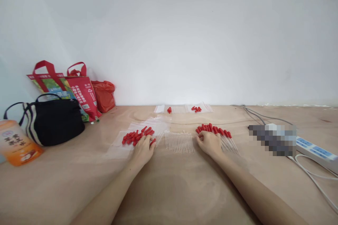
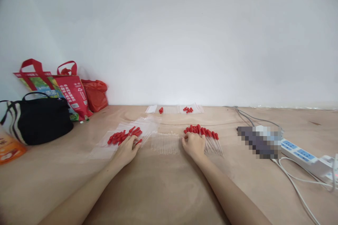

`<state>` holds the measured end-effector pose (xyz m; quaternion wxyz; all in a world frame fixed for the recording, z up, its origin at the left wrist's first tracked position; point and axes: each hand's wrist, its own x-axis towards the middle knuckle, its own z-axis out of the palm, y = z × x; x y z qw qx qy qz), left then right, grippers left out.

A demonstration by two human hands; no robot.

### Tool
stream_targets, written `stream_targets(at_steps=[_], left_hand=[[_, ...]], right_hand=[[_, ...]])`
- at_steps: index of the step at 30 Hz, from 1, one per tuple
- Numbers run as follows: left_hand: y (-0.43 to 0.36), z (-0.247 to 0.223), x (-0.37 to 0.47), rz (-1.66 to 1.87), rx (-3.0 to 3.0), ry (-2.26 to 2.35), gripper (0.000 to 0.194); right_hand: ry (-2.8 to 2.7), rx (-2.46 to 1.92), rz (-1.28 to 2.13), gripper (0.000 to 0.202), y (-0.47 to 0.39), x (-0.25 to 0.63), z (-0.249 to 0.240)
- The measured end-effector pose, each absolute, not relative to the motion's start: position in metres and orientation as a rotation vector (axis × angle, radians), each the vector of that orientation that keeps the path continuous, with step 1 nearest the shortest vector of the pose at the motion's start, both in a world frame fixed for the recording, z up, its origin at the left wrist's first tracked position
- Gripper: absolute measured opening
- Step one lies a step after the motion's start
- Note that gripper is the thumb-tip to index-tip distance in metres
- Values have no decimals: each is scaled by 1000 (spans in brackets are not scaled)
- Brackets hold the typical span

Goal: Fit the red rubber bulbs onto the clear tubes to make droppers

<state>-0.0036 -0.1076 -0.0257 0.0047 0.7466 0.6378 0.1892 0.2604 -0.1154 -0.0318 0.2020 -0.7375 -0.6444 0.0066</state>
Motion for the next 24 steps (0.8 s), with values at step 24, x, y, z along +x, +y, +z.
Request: stream_targets(at_steps=[24], left_hand=[[-109,-36,8,1062,2142,1664,16]], right_hand=[[-1924,-2177,222,25,-113,238,-21]])
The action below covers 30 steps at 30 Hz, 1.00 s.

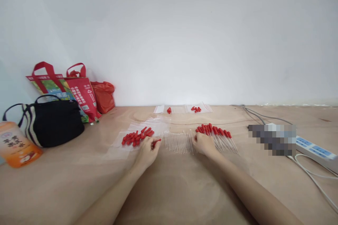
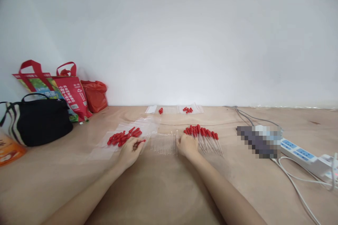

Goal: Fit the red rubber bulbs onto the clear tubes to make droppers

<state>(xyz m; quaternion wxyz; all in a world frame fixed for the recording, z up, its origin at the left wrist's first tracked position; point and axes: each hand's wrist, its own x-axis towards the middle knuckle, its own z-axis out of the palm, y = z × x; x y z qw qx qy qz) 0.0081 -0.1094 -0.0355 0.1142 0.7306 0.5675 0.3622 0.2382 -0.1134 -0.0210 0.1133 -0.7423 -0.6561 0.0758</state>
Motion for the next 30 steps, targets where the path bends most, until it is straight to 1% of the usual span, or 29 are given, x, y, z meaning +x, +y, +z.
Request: stream_targets(at_steps=[2,6,10,15,22,30], left_hand=[[-117,-38,16,1065,2160,1526,17],[-135,-38,36,987,2212,1335,17],[-146,-35,49,911,2282,1242,14],[-145,-36,49,947,2303,1158,16],[-144,-40,47,969,2283,1133,17],[-142,-40,48,947,2236,1113,20]], right_hand=[[-1955,-2004,179,24,-119,248,-26],[-2051,-1481,125,23,-137,268,-43],[-2116,-1204,78,24,-153,271,-52],[-2230,-1078,97,23,-159,258,-47],[-2285,-1060,16,23,-162,250,-46],[-2305,-1035,23,22,-164,248,-48]])
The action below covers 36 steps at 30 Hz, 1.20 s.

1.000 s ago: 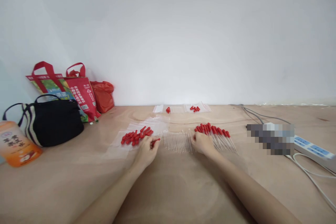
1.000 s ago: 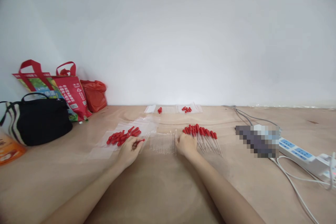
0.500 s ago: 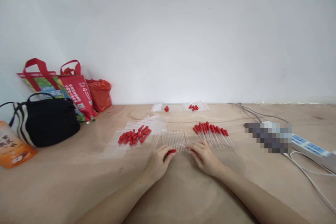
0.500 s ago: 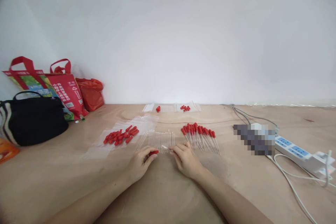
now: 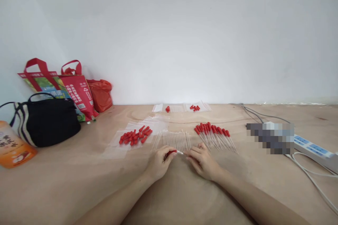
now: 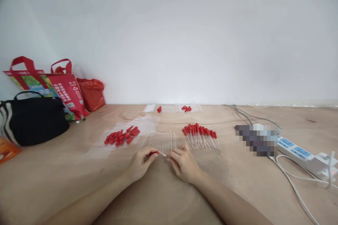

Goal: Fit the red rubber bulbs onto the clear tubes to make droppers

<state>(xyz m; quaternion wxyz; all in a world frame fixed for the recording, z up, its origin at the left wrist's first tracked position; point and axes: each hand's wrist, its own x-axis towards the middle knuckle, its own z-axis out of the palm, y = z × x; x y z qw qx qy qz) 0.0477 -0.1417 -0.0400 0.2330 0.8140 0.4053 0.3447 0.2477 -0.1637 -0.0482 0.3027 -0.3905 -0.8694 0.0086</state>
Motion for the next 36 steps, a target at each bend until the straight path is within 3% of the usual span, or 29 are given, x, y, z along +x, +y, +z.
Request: stream_targets(at_steps=[7,16,25,36], left_hand=[[-147,-36,47,842,2284,1055,21],[-148,-33,47,741,2327,976,24],[-150,-36,48,796,2450,927,23],[-152,-37,49,817,2588,798,21]], right_hand=[[-2325,-1002,40,26,-161,254,-46],[-2351,-950,-175,44,-159,256,-45],[-2317,-1041,-24,23,-168,249,-44],[-2356,-1126,194,24,-172,240,-42]])
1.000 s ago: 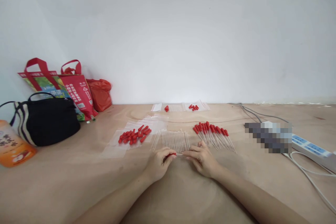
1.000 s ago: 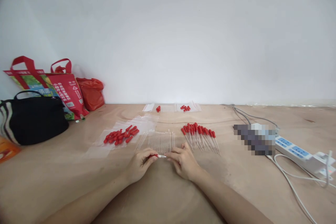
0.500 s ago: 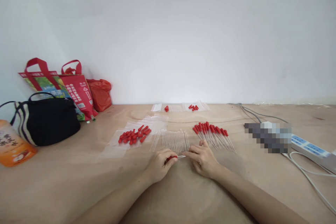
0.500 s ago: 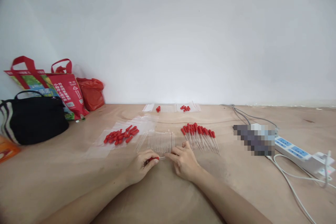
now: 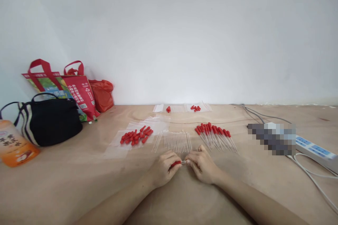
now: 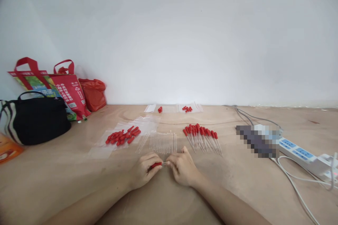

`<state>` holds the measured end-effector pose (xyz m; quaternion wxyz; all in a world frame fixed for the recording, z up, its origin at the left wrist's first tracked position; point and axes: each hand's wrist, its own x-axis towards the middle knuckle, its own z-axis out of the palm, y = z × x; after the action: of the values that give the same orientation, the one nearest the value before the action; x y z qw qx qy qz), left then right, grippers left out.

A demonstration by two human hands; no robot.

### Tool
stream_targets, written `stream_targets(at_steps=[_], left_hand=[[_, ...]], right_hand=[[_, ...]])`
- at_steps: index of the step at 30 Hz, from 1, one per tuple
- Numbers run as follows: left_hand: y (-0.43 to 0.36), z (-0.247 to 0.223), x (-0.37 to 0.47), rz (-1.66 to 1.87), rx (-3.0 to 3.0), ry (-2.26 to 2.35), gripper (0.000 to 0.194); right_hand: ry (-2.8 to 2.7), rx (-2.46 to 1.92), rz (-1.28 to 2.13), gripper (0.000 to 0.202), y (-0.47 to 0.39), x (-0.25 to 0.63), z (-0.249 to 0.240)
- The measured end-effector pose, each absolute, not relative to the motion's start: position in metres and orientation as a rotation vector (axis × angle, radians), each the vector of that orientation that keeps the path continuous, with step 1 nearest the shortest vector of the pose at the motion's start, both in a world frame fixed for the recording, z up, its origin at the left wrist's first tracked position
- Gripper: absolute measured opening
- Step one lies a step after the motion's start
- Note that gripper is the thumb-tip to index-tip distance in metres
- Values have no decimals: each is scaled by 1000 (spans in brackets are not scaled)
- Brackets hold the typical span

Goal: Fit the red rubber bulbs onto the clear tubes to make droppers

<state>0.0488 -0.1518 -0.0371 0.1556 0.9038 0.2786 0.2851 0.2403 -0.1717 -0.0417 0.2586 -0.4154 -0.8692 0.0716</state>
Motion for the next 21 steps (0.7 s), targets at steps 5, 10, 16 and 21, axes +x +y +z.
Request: stream_targets(at_steps=[5,10,16,21], left_hand=[[-145,-36,47,817,2627,832,20],[-137,-29,37,850,2661,973,29],[-111,-20,-4,1030,2583,1692,22],[-99,-20,-29,675,2365,2087,22]], right_hand=[[-2408,-1119,76,23,-167,241,-35],[-2378,-1181,-108,21,-160,257,-28],[-1568,-1861,-78,27,-135,317,-30],[-1346,-2207,-2,26,-122,339,-41]])
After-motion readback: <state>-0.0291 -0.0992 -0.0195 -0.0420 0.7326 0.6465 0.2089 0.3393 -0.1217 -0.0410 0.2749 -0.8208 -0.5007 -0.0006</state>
